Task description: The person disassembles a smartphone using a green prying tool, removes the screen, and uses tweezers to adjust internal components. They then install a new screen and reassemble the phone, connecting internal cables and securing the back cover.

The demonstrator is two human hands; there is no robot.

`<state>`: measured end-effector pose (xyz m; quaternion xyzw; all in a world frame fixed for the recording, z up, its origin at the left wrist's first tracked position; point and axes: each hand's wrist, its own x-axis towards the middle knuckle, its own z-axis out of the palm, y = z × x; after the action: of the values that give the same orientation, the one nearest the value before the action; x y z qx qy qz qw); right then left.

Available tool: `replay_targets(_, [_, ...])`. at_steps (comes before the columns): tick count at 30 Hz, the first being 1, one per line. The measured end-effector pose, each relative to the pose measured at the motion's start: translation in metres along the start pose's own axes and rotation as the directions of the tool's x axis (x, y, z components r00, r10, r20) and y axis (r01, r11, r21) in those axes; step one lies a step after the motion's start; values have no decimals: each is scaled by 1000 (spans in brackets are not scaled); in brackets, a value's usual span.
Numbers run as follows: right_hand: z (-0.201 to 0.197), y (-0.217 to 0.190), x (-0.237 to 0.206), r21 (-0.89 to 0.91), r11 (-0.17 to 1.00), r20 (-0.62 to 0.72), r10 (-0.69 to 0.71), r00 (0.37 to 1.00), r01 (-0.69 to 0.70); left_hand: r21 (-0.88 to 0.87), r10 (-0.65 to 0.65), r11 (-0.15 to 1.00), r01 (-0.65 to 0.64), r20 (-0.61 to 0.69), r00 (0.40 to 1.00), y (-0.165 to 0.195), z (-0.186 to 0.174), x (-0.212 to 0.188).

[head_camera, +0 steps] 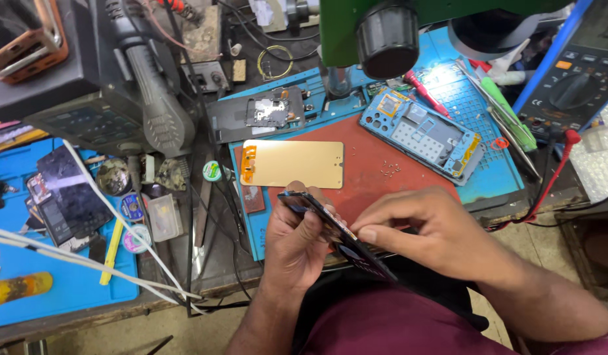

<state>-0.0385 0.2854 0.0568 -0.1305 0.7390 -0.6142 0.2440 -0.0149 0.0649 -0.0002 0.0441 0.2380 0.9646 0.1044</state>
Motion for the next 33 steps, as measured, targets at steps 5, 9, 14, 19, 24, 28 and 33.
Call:
replay_targets(5, [-10,3,18,175,976,182,93,979,-125,80,-20,996,30,-127,992,-2,1,-2])
replay_targets(9, [-19,1,25,153,977,251,107,962,-149,106,-39,993,55,-142,989,-2,1,-3])
replay_targets(14, [-22,-3,30,64,987,268,127,955,-150,123,-46,990,67,-165,985,-3,2,-3])
replay_targets(19, [-20,-3,32,57,989,264,117,957,-136,123,-44,990,62,-145,988,-2,2,-2])
replay_targets(24, [-19,-1,32,71,992,253,84,964,-105,106,-45,993,60,-142,989,-2,2,-2])
replay_targets(28, [-19,0,32,58,995,249,63,967,-80,111,-38,992,55,-151,988,-2,1,-1])
replay_targets(33, [-19,-1,33,70,995,253,52,966,-71,101,-31,994,45,-143,989,-2,1,0])
